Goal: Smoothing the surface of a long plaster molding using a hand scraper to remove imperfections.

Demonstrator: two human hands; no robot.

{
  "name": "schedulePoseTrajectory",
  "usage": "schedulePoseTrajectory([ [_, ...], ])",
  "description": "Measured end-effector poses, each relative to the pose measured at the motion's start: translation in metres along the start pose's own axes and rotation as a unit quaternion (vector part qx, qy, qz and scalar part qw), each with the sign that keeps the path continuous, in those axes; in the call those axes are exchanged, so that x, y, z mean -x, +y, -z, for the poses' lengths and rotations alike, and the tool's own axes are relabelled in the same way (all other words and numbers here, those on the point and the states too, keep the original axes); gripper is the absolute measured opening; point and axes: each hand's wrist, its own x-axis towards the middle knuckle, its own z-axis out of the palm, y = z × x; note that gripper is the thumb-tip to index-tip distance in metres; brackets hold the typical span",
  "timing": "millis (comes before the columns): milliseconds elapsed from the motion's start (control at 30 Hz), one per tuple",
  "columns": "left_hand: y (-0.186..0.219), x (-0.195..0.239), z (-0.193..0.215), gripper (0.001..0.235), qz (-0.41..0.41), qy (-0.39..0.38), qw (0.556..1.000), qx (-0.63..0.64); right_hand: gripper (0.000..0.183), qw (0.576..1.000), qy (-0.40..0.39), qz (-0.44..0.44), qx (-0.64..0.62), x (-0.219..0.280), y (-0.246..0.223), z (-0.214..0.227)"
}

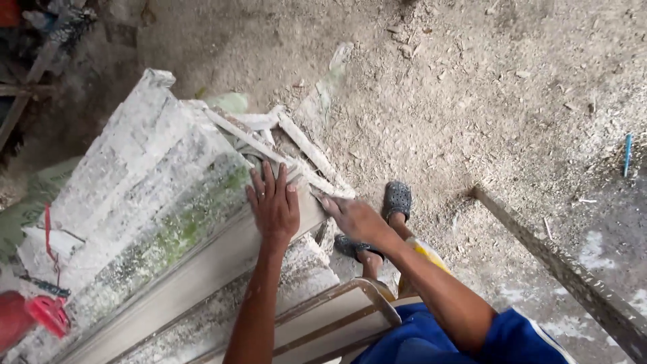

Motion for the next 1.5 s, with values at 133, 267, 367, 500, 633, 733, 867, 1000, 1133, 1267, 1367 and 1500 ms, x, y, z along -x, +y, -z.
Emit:
schedulePoseTrajectory([
  [133, 0.003, 0.002, 0.002, 0.052, 0.006, 0.004, 1.0, 0.027, 0.069, 1.0, 0.026, 0.008, 0.01, -0.033, 0.016, -0.024],
  [267, -0.001, -0.008, -0.002, 0.051, -0.008, 0.007, 1.0, 0.021, 0.07, 0.997, 0.049, 0.05, -0.018, -0.059, 0.012, -0.017],
  [367, 0.002, 0.002, 0.001, 0.052, 0.002, -0.009, 1.0, 0.015, 0.07, 0.998, 0.012, -0.022, -0.051, -0.032, 0.041, -0.016],
  [500, 0.0, -0.003, -0.001, 0.052, 0.002, 0.005, 0.999, 0.033, 0.065, 0.998, 0.032, -0.049, -0.032, 0.003, 0.064, 0.013],
  [633, 0.001, -0.003, 0.0, 0.053, 0.004, 0.002, 0.999, 0.039, 0.056, 0.994, -0.065, -0.062, 0.068, 0.019, 0.013, 0.018],
  [733, 0.0, -0.006, 0.0, 0.053, 0.0, 0.008, 0.999, 0.047, 0.068, 0.998, -0.052, -0.028, -0.006, -0.014, 0.034, 0.01],
  [867, 0.002, -0.004, -0.001, 0.053, 0.002, 0.003, 0.999, 0.042, 0.06, 0.996, -0.063, -0.063, 0.023, 0.025, 0.005, 0.051],
  [1000, 0.001, -0.007, -0.002, 0.054, 0.004, 0.009, 0.998, 0.055, 0.062, 0.996, -0.072, 0.035, 0.029, 0.002, 0.025, 0.022],
  [1133, 0.0, -0.003, -0.003, 0.054, -0.007, 0.005, 0.999, 0.05, 0.061, 0.995, -0.081, 0.03, 0.042, -0.006, 0.047, 0.029],
  [1267, 0.0, -0.003, -0.005, 0.052, 0.003, 0.011, 0.999, 0.043, 0.059, 0.998, -0.059, 0.029, -0.002, -0.002, 0.034, 0.016],
  [1367, 0.006, 0.004, -0.001, 0.053, 0.01, 0.014, 0.998, 0.058, 0.056, 0.998, -0.016, 0.06, -0.027, -0.034, 0.042, -0.01],
  [1500, 0.004, 0.001, -0.004, 0.058, 0.047, 0.03, 0.987, 0.153, 0.059, 0.987, 0.117, -0.049, -0.101, -0.03, -0.014, 0.015],
])
